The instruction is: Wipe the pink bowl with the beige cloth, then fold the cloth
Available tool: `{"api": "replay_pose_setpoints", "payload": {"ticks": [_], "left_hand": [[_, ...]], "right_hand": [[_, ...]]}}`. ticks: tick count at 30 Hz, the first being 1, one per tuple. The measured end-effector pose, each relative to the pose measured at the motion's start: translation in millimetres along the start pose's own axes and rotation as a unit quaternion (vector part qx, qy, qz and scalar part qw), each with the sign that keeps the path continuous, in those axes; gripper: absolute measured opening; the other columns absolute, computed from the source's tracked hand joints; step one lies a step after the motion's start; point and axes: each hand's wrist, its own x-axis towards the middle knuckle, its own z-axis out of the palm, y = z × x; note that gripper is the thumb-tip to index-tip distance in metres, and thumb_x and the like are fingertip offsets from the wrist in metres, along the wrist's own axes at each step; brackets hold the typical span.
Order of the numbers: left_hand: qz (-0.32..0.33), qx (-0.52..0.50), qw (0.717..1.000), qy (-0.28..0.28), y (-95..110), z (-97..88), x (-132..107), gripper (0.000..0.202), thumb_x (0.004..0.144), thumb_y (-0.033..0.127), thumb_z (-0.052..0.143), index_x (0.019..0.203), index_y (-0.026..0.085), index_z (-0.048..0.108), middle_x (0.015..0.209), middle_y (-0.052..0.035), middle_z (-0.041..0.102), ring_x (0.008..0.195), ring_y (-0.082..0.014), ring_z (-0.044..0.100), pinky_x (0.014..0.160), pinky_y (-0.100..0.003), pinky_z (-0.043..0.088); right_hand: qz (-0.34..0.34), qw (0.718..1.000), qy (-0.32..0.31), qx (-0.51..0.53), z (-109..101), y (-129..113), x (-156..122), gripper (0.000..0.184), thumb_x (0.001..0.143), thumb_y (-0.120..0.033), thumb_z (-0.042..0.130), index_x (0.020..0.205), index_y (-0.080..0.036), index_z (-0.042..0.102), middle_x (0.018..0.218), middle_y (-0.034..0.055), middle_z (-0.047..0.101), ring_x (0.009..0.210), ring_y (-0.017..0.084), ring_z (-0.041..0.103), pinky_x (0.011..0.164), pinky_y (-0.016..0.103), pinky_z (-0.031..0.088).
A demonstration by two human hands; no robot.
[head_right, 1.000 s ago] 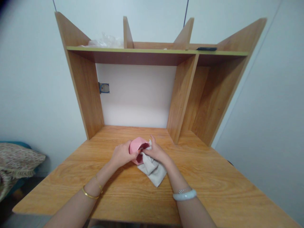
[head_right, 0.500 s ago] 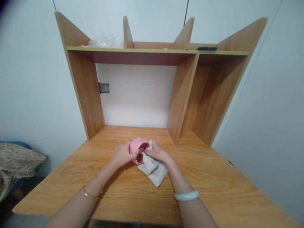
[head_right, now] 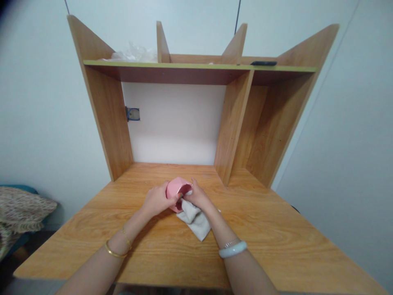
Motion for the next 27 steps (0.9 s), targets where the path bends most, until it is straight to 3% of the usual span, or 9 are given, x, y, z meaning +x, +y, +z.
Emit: {"api": "replay_pose_setpoints", "payload": {"ticks": [9, 15, 23, 27], "left_hand": [[0.002, -0.011, 1.0, 0.01, -1, -4.4, 1, 0.053, 0.07, 0.058, 0.047, 0.103, 0.018, 0.058, 0.091, -0.0095, 0.068, 0.085, -0.0265, 0.063, 0.071, -0.03, 0.045], [0.004, -0.025, 1.0, 0.018, -2, -9.1, 2, 0.052, 0.071, 0.055, 0.048, 0.104, 0.017, 0.058, 0.092, -0.0103, 0.068, 0.085, -0.0265, 0.063, 0.072, -0.031, 0.046], [0.029, -0.042, 0.999, 0.005, -11, -6.3, 4, 0.055, 0.072, 0.06, 0.045, 0.102, 0.016, 0.059, 0.092, -0.0121, 0.067, 0.082, -0.0276, 0.062, 0.07, -0.033, 0.045], [0.038, -0.132, 0.99, 0.024, -17, -1.0, 6, 0.064, 0.075, 0.058, 0.045, 0.123, 0.015, 0.047, 0.103, -0.0128, 0.064, 0.091, -0.027, 0.06, 0.077, -0.035, 0.044]], "right_hand": [[-0.017, 0.997, 0.063, -0.034, -4, -18, -5, 0.09, 0.06, -0.024, 0.068, 0.136, -0.014, 0.02, 0.085, 0.0061, 0.065, 0.078, 0.02, 0.061, 0.071, 0.032, 0.046], [-0.049, 0.994, 0.081, -0.055, -12, -34, -10, 0.079, 0.068, -0.022, 0.06, 0.136, -0.014, 0.021, 0.085, 0.0075, 0.065, 0.08, 0.021, 0.061, 0.07, 0.031, 0.045], [-0.044, 0.991, 0.085, -0.088, -11, -39, -16, 0.072, 0.075, -0.025, 0.051, 0.137, -0.014, 0.018, 0.084, 0.0088, 0.066, 0.076, 0.022, 0.062, 0.067, 0.031, 0.045], [-0.046, 0.99, 0.12, -0.063, -12, -38, -15, 0.068, 0.075, -0.024, 0.049, 0.136, -0.013, 0.02, 0.091, 0.0108, 0.064, 0.084, 0.023, 0.061, 0.072, 0.032, 0.045]]}}
